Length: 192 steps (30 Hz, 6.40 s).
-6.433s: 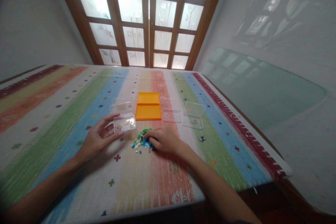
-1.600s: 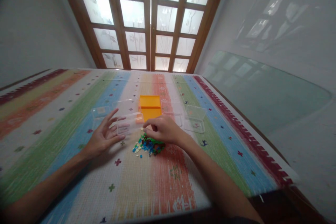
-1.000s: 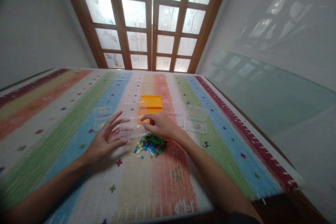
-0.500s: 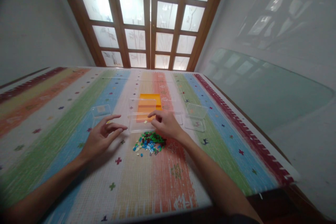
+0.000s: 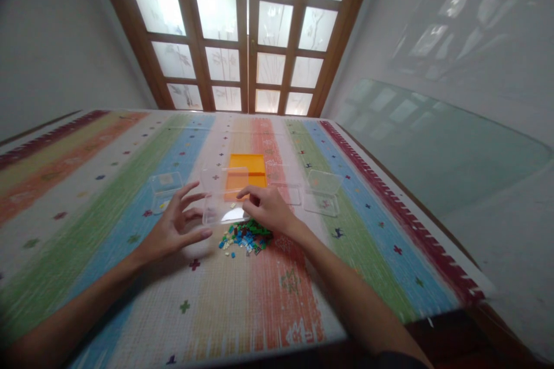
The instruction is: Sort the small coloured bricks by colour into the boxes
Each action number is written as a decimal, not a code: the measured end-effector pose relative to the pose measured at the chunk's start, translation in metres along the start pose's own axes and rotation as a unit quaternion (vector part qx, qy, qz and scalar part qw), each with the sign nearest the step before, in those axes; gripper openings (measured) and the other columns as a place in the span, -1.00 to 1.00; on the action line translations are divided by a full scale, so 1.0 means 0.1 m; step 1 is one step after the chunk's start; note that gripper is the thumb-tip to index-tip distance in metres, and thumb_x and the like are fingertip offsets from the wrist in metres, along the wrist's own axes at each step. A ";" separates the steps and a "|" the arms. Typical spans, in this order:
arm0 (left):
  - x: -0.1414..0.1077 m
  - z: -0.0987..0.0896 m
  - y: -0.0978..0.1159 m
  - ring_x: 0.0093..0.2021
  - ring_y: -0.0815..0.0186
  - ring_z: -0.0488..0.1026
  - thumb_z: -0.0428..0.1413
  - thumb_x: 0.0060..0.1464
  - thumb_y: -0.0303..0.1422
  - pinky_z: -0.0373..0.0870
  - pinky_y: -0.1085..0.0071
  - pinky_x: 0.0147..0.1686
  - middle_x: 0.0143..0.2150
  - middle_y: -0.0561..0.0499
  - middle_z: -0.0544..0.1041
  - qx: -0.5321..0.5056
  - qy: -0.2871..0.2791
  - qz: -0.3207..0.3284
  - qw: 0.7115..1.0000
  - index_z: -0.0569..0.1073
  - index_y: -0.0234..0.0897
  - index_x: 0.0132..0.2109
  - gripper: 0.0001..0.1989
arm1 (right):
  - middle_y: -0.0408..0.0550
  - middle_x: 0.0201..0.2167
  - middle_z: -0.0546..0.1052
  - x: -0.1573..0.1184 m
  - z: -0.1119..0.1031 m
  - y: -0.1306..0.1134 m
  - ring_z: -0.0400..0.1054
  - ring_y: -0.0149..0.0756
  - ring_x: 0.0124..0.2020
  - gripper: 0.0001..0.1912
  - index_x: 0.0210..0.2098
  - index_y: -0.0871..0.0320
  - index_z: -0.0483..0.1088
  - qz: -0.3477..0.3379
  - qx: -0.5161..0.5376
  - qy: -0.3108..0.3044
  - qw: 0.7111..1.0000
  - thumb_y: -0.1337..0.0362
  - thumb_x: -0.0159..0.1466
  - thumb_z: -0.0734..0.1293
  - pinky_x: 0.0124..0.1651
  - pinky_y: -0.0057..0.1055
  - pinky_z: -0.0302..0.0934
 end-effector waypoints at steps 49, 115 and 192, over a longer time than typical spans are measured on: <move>0.05 -0.18 0.00 -0.05 0.12 0.59 0.33 0.04 -0.22 0.54 0.04 0.03 0.37 -0.22 0.34 -0.007 0.070 -0.040 0.997 0.37 -0.09 0.31 -0.31 | 0.11 -0.27 0.66 -0.15 0.38 -0.10 0.52 -0.18 -0.28 -0.76 -0.12 0.16 0.61 0.009 -0.332 -0.281 0.900 0.32 0.29 0.32 -0.35 -0.39 0.08; 0.01 -0.07 -0.06 -0.07 0.24 0.53 0.35 -0.01 -0.27 0.52 0.15 0.02 0.33 -0.13 0.33 -0.065 0.100 -0.073 0.990 0.38 -0.08 0.19 -0.39 | -0.20 -0.61 0.43 -0.07 0.09 -0.11 0.23 -0.45 -0.57 -0.80 -0.28 0.21 0.59 0.012 -0.113 -0.074 0.991 0.31 0.24 0.31 -0.39 -0.50 0.04; -0.01 0.03 -0.08 -0.08 0.23 0.53 0.35 0.00 -0.30 0.55 0.23 -0.08 0.28 -0.15 0.37 -0.061 0.030 -0.061 0.996 0.40 -0.13 0.14 -0.45 | -0.23 -0.64 0.38 -0.13 0.00 -0.09 0.15 -0.49 -0.61 -0.72 -0.32 0.23 0.58 0.000 0.014 -0.179 0.984 0.14 0.31 0.35 -0.49 -0.51 -0.02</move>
Point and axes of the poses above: each hand's wrist, its own x-axis towards the middle knuckle, its own z-axis out of the palm, y = z × x, the point moved 5 cm from there along x, towards the middle knuckle
